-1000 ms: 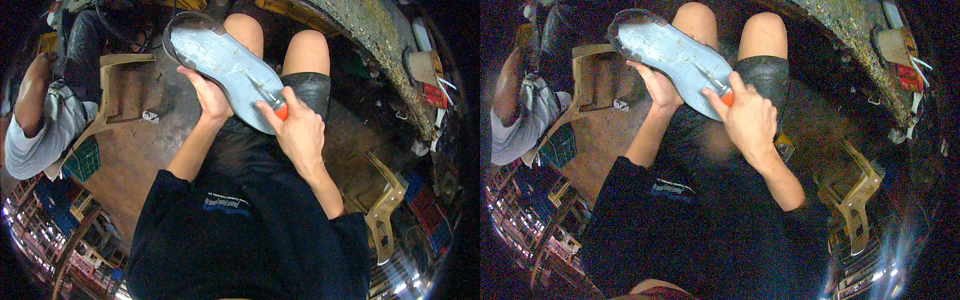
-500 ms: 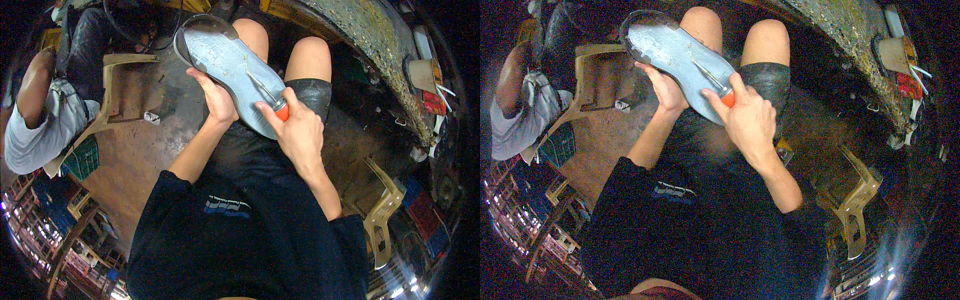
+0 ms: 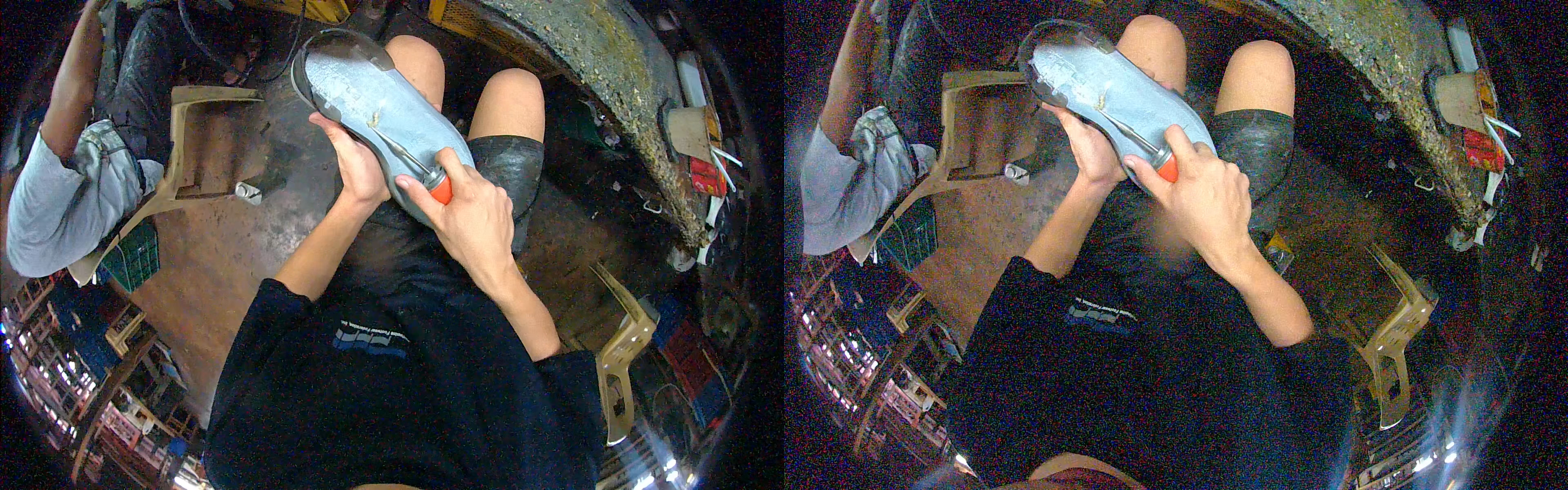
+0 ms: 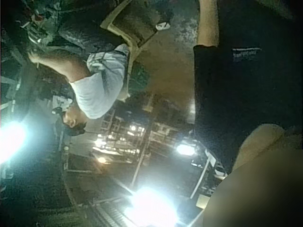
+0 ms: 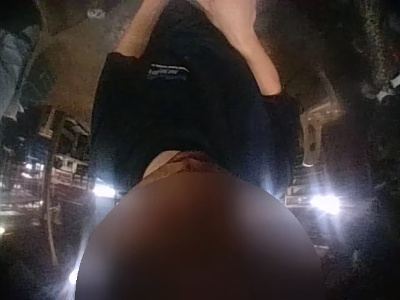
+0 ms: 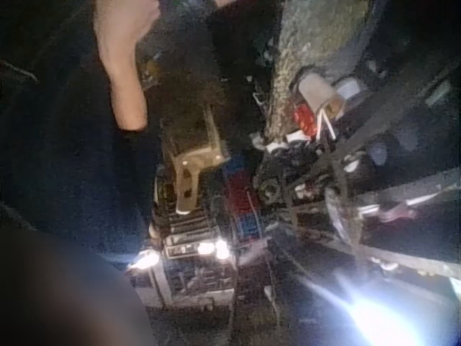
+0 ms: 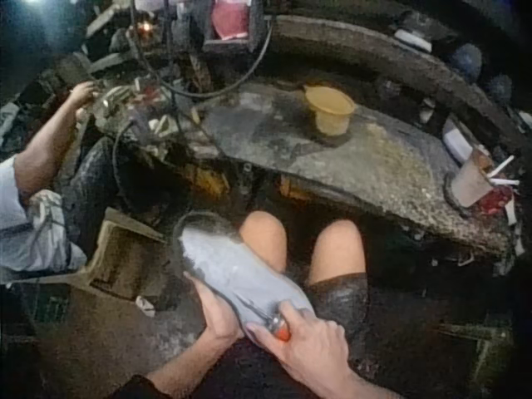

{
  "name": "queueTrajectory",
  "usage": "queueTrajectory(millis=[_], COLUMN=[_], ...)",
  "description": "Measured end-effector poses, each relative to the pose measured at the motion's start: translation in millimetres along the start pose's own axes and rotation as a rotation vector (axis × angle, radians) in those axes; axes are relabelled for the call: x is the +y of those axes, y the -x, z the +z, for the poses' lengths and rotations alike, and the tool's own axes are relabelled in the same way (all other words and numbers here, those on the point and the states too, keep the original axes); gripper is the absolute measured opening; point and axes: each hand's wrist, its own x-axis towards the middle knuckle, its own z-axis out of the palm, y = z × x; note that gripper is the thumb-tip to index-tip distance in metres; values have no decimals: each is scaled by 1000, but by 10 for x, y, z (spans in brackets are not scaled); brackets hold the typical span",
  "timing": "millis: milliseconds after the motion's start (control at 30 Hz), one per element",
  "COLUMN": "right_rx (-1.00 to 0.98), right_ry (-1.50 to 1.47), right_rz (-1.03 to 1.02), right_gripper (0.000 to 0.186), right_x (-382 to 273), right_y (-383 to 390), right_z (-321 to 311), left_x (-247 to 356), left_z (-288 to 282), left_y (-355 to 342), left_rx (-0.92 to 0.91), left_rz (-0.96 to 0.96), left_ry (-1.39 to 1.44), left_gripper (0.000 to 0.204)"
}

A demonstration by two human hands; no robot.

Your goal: The person uses a screwdriver to scrape and clean the sole of a shoe held on their lap. They repeatedly scrape the sole surface and edges, then place the shoe on a nearby shelf.

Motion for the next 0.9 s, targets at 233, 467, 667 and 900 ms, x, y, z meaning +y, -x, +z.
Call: queueTrajectory(millis=[233,467,667,900], right_rx=[10,46,96,64], right_ry=[-22,-69,-57,-108], right_rz=[58,19,58,75], right_gripper=[63,61,55,61], right_x=[1,-26,-107,-91], right_y=[33,-177,-316,-326], right_z=[46,-40,-36,-21], left_x=[-43,13,28,125], left_z=[-71,119,195,202], left_y=[-45,86,79,108], left_rx=[-59,-44,105,67], left_rz=[-17,25,37,181], left_ry=[70,-39,-48,13], left_gripper=[119,118,115,97])
